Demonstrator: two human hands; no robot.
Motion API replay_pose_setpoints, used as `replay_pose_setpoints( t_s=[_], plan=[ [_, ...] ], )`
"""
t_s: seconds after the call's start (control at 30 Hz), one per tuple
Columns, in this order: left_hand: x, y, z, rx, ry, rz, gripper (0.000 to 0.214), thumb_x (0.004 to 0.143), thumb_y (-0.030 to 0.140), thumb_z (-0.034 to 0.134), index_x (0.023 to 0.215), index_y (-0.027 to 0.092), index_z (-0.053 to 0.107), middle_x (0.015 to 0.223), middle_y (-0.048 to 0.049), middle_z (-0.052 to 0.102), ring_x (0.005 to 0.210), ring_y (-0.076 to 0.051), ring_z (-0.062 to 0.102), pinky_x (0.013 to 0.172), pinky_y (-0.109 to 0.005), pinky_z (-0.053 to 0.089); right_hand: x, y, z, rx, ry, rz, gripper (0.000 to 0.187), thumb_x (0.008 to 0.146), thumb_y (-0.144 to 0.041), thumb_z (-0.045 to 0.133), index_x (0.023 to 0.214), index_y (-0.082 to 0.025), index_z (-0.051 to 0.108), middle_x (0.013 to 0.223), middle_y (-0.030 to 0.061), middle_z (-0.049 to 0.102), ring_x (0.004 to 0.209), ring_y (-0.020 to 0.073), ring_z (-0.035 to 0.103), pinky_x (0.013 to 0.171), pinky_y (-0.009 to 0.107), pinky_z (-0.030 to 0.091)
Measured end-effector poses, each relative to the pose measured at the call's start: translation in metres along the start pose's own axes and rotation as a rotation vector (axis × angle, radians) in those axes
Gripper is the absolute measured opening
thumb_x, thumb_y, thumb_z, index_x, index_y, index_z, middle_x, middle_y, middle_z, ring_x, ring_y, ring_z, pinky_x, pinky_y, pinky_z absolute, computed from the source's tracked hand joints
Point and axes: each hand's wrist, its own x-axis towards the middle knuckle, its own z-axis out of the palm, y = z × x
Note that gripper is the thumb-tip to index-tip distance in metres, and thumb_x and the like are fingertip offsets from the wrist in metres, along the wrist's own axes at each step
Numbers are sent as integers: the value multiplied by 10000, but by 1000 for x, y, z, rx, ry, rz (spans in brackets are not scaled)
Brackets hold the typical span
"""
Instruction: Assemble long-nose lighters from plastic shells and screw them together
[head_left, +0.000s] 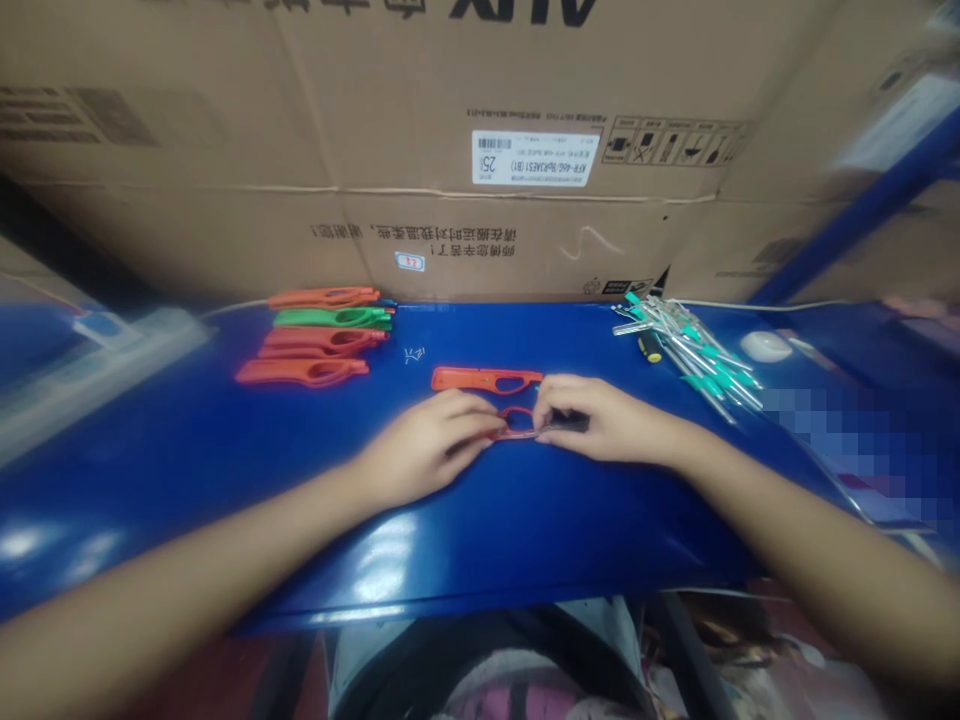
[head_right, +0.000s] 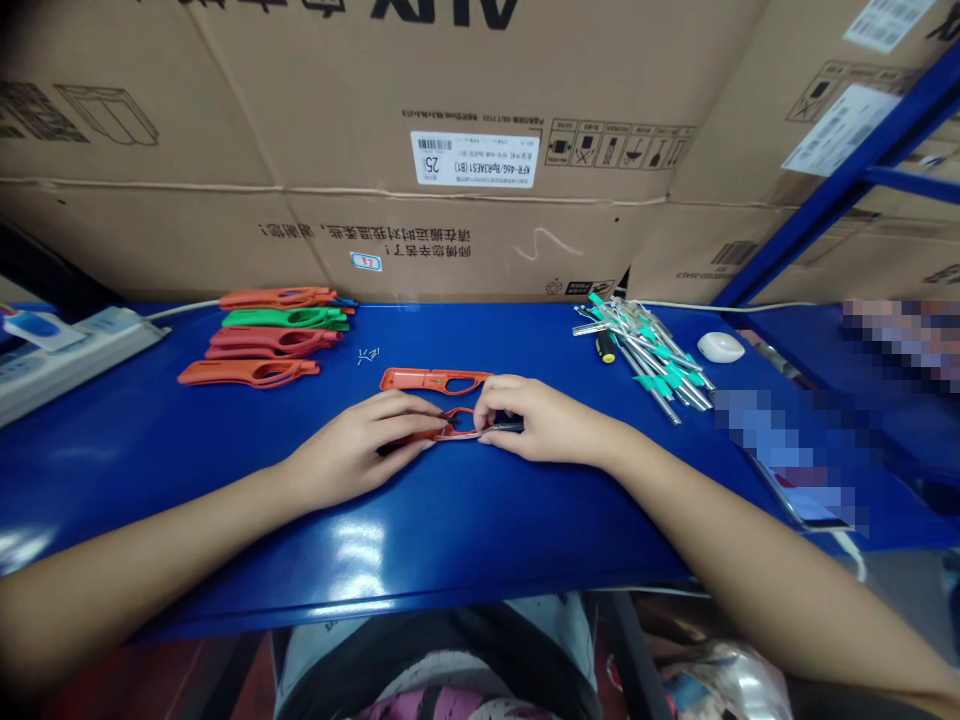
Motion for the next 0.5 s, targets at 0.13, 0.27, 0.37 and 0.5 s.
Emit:
replay_pose_setpoints(
  t_s=[0.13, 0.27, 0.37, 0.5],
  plan=[
    [0, -1, 1, -8, 21, 9, 251, 989, 198, 558, 1200, 198, 696, 1195, -102, 689, 1101, -210, 649, 969, -383, 552, -1, -5, -2, -10, -34, -38, 40, 888, -161, 678, 895, -198, 692, 943, 43, 663, 912, 173, 614, 856, 326, 497],
    [0, -1, 1, -8, 28, 2, 267, 979, 197, 568, 1217, 186, 690, 1202, -114, 688, 1110, -215, 654, 967, -382, 559, -1, -8, -3, -15, -66, -103, 58, 898, -237, 699, 946, -211, 720, 962, 45, 670, 935, 179, 624, 920, 358, 489],
    [-1, -1, 0, 0, 20, -5, 281, 975, 204, 575, 1234, 185, 682, 1199, -113, 697, 1115, -218, 655, 973, -381, 555, -1, -4, -6, -62, 82, -93, 94, 942, -236, 626, 976, -201, 706, 949, 58, 689, 918, 187, 628, 875, 354, 495],
    [0, 0, -3, -2, -1, -17, 285, 981, 226, 573, 1245, 180, 671, 1177, -105, 711, 1100, -214, 656, 970, -381, 549, -5, 7, -18, -294, 237, 27, 78, 917, -218, 607, 948, -195, 675, 934, 77, 662, 914, 226, 610, 832, 376, 492]
  ],
)
